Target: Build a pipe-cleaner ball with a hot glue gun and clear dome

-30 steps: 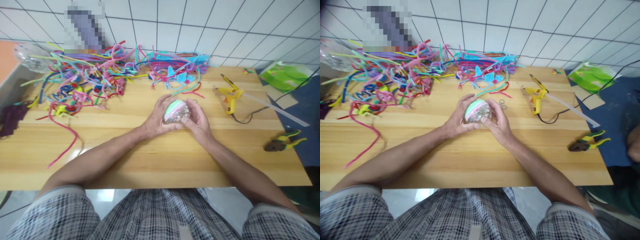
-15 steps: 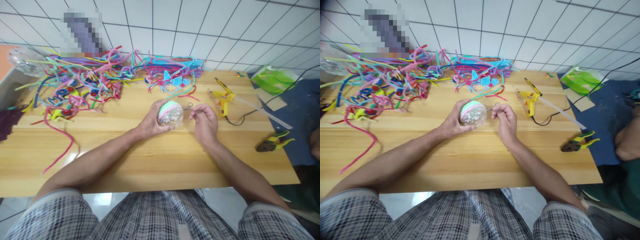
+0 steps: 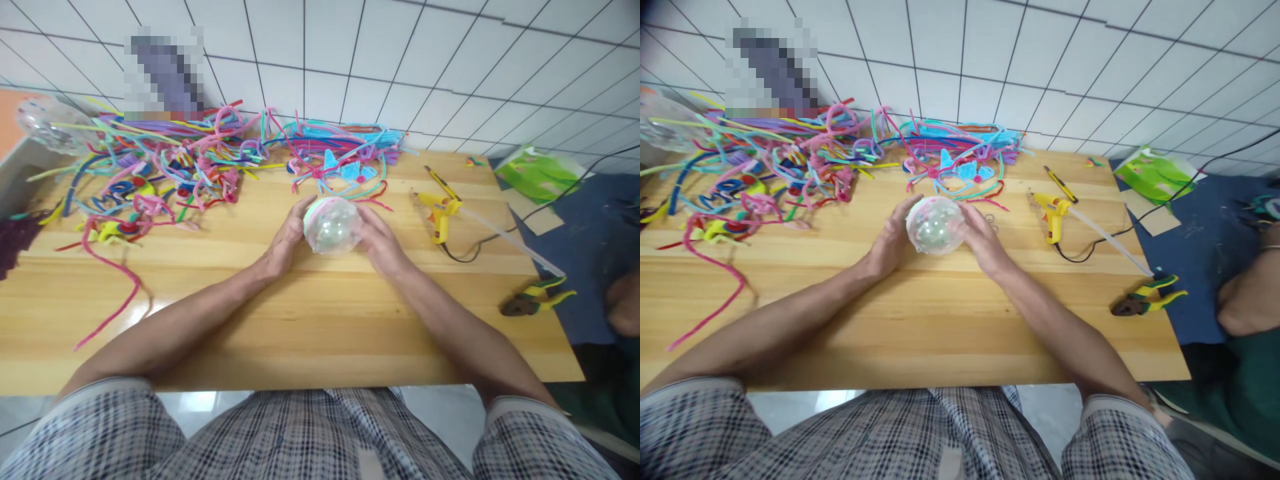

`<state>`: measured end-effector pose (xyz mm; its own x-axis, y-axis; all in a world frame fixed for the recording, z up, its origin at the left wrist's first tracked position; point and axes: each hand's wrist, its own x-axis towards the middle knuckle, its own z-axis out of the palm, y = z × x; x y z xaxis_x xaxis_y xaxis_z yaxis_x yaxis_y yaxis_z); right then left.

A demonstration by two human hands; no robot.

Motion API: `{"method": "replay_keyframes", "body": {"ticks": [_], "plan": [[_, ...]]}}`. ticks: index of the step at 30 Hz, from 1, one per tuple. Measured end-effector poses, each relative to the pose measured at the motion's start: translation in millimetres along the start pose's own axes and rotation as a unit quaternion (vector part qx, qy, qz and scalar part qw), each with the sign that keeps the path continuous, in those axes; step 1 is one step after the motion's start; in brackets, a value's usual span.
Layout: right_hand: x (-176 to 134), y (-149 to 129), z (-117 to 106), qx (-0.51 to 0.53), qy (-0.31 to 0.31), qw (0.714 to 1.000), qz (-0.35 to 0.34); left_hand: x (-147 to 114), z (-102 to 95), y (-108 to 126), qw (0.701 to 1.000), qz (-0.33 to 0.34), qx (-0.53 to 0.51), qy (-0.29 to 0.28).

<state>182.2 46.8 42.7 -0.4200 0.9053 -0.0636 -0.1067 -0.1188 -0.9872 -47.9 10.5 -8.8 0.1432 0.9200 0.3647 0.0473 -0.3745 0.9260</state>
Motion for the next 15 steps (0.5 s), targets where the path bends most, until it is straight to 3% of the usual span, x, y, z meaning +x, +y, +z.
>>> {"method": "replay_keyframes", "body": {"ticks": [2,4,10,15], "plan": [[8.7,1.0,-7.2,0.107,0.010,0.993,0.048,2.0,-0.5,-1.3,0.997,-0.010,-0.083,-0.002],[14.1,4.9,-16.9,0.191,-0.003,0.977,0.094,1.6,-0.8,-0.5,0.995,-0.008,-0.102,-0.003],[13.3,17.5,-35.6,0.291,-0.080,0.947,0.110,-6.7,-1.4,10.1,0.998,0.027,0.049,-0.018],[11.6,19.6,-36.5,0.326,-0.083,0.936,0.104,-6.3,2.0,11.3,0.994,0.035,0.098,-0.014]]}}
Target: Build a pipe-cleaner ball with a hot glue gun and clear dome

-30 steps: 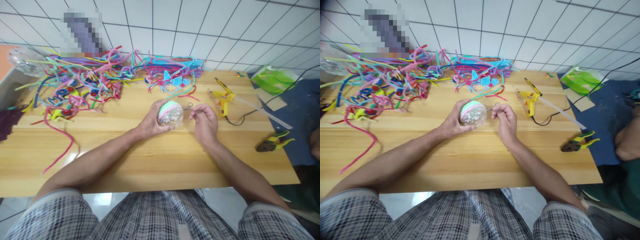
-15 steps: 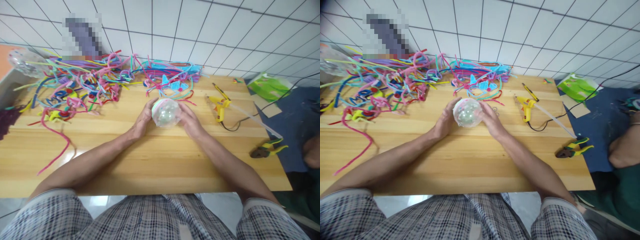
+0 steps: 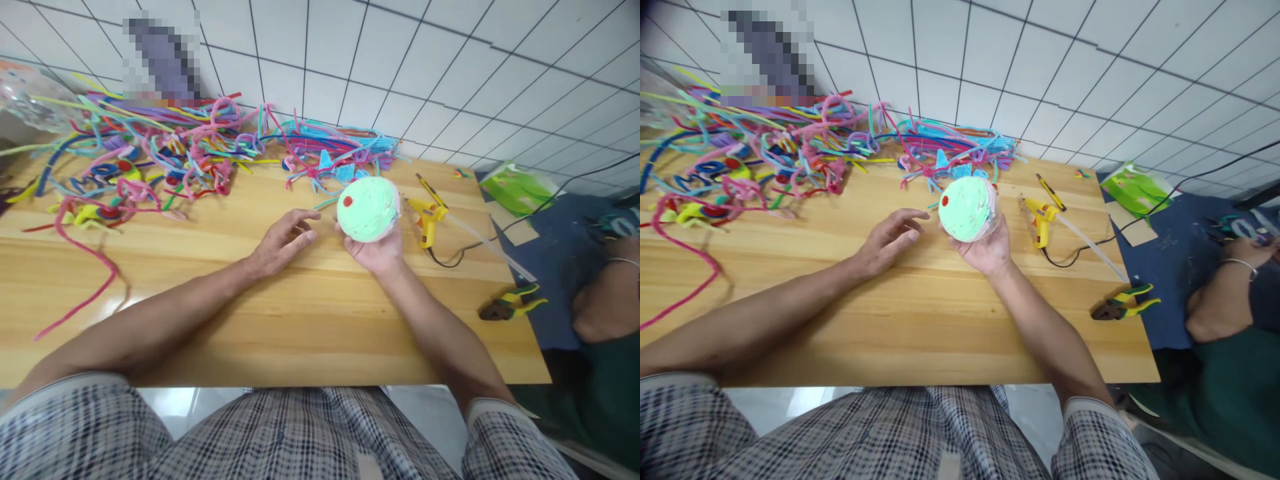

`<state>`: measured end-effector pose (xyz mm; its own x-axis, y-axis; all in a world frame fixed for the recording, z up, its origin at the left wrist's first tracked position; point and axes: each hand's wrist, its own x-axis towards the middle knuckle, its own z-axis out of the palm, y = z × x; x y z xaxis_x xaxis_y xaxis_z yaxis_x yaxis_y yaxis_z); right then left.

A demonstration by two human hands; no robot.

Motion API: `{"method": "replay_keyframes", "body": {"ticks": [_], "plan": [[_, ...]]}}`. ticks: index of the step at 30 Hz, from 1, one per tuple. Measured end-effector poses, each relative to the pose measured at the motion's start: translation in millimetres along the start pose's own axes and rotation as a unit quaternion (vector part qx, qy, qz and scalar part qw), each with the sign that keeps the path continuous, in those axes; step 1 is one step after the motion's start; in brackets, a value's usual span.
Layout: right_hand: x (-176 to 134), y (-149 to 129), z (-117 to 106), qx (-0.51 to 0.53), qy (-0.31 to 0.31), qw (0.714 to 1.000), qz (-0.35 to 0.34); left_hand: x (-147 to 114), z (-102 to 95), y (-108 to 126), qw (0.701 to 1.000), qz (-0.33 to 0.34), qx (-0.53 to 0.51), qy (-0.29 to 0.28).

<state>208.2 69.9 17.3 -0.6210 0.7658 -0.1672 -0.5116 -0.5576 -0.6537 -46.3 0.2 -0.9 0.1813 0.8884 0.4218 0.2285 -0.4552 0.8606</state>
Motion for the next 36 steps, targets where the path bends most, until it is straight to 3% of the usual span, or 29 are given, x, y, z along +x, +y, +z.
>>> {"method": "replay_keyframes", "body": {"ticks": [6,10,19,29,33,36], "plan": [[0.2,6.2,10.5,0.046,0.073,0.996,-0.034,-2.0,5.0,-4.3,0.994,0.084,0.074,0.013],[-0.1,10.4,19.3,0.073,0.111,0.991,-0.007,-1.2,5.7,-9.6,0.986,0.138,0.091,0.037],[-4.7,25.6,31.9,0.039,0.095,0.994,0.046,7.2,3.8,-10.1,0.974,0.179,0.137,0.029],[-8.1,19.3,28.4,-0.085,0.084,0.992,0.041,3.1,6.3,0.1,0.972,0.171,0.157,0.040],[-9.1,16.8,29.1,-0.137,0.088,0.987,-0.008,4.1,7.6,-3.6,0.975,0.175,0.136,0.023],[-9.7,17.7,25.3,-0.235,0.132,0.955,-0.122,3.9,5.6,-7.7,0.983,0.154,0.104,-0.001]]}}
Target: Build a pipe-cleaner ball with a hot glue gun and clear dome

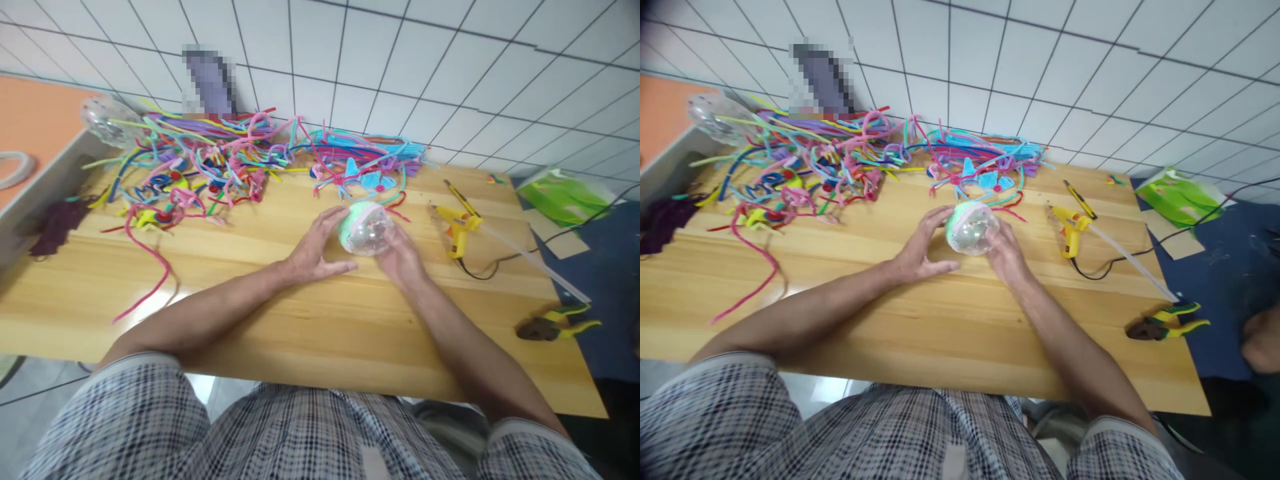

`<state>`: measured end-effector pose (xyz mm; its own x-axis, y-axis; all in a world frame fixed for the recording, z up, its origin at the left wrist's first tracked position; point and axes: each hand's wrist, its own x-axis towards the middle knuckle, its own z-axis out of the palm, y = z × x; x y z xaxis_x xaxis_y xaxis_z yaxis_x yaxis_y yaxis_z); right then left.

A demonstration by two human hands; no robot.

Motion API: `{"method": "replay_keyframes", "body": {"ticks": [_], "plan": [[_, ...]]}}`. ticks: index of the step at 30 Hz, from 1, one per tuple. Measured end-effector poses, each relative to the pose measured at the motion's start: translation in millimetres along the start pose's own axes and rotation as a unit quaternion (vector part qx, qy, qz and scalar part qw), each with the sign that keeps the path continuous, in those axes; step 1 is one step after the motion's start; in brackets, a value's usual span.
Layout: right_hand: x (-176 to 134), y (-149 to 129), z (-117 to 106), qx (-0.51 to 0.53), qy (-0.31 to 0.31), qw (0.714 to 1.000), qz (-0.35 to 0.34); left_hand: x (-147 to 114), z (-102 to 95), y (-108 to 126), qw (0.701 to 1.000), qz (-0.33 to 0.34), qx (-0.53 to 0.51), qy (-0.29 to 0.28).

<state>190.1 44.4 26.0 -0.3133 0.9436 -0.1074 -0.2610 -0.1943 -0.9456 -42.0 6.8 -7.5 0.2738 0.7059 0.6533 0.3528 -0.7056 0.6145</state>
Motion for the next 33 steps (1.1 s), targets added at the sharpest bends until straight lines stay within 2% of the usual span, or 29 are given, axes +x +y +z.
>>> {"method": "replay_keyframes", "body": {"ticks": [3,6,9,11,15,21,26,30,33], "plan": [[0.2,6.0,-4.5,-0.159,0.049,0.978,-0.126,-1.4,-2.5,-4.6,0.997,-0.067,-0.033,0.010],[0.9,13.9,-6.5,-0.320,0.085,0.926,-0.181,-0.7,-3.3,-8.7,0.990,-0.129,-0.045,0.018],[1.4,20.3,-5.2,-0.397,0.101,0.883,-0.230,1.3,-2.3,-10.6,0.990,-0.132,-0.054,0.007],[0.5,21.4,-4.1,-0.410,0.090,0.871,-0.254,2.2,-1.9,-10.5,0.990,-0.126,-0.055,0.011],[-3.3,16.4,-4.6,-0.384,0.068,0.882,-0.263,3.1,-3.3,-9.8,0.987,-0.148,-0.053,0.035],[4.1,10.1,-11.0,-0.242,0.129,0.921,-0.276,2.9,-5.1,-10.4,0.984,-0.167,-0.043,0.046],[17.7,12.6,-18.6,-0.186,0.157,0.945,-0.218,0.8,-5.2,-9.0,0.984,-0.173,-0.039,0.034],[18.9,11.9,-17.7,-0.194,0.188,0.936,-0.226,-1.1,-5.1,-9.5,0.982,-0.180,-0.023,0.043],[11.3,7.7,-11.2,-0.217,0.178,0.926,-0.252,-2.0,-5.3,-10.2,0.983,-0.177,-0.017,0.046]]}}
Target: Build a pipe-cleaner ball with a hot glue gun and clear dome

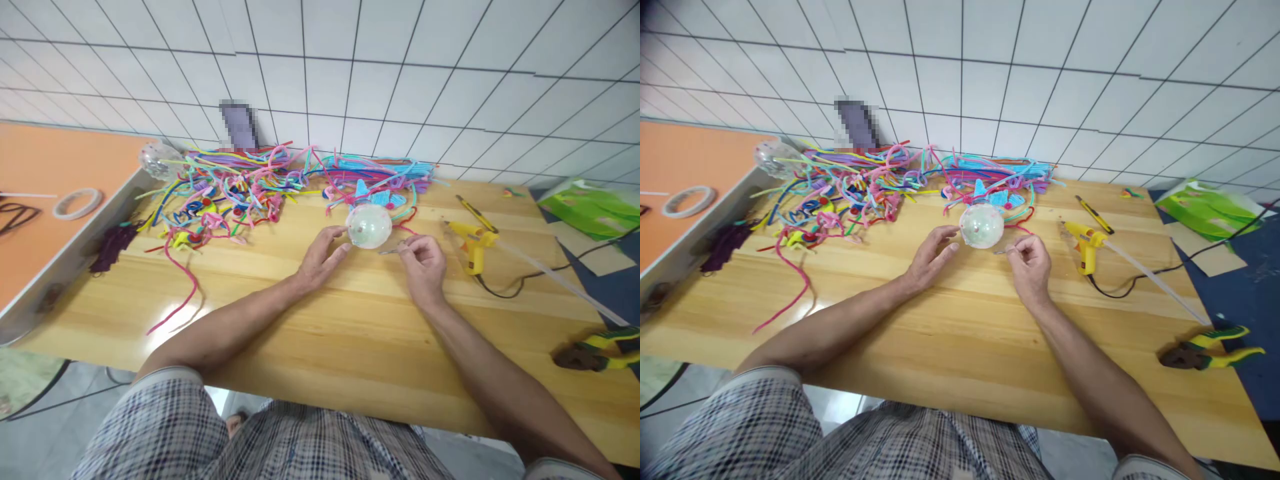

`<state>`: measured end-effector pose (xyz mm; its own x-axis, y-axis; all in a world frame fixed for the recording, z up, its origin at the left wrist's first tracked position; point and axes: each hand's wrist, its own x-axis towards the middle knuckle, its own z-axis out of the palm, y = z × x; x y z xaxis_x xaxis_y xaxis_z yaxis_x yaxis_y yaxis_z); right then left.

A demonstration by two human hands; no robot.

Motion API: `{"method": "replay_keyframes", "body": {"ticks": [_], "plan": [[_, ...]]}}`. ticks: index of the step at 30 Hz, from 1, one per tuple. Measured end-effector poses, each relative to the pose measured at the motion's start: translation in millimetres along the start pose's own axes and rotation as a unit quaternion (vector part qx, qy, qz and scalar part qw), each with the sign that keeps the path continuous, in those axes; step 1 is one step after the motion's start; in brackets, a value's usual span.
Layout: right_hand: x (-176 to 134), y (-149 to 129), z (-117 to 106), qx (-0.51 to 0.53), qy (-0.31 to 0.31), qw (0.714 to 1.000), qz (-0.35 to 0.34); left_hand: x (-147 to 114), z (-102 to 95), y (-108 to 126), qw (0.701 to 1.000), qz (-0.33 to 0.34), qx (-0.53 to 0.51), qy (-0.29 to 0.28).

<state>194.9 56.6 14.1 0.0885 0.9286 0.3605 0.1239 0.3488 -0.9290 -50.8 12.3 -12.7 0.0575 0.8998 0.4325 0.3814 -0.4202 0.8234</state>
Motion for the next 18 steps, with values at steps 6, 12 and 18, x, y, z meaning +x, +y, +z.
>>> {"method": "replay_keyframes", "body": {"ticks": [6,12,18], "plan": [[-14.1,-15.8,-0.5,0.018,-0.079,0.996,-0.027,-0.9,-0.7,1.1,1.000,0.005,0.011,0.011],[-6.4,-13.3,-2.0,0.052,-0.080,0.995,0.005,-0.8,-1.6,4.6,1.000,0.007,0.012,0.022],[8.8,-19.1,-4.6,0.061,-0.072,0.993,0.071,2.2,-3.6,7.3,1.000,-0.006,0.010,0.025]]}}
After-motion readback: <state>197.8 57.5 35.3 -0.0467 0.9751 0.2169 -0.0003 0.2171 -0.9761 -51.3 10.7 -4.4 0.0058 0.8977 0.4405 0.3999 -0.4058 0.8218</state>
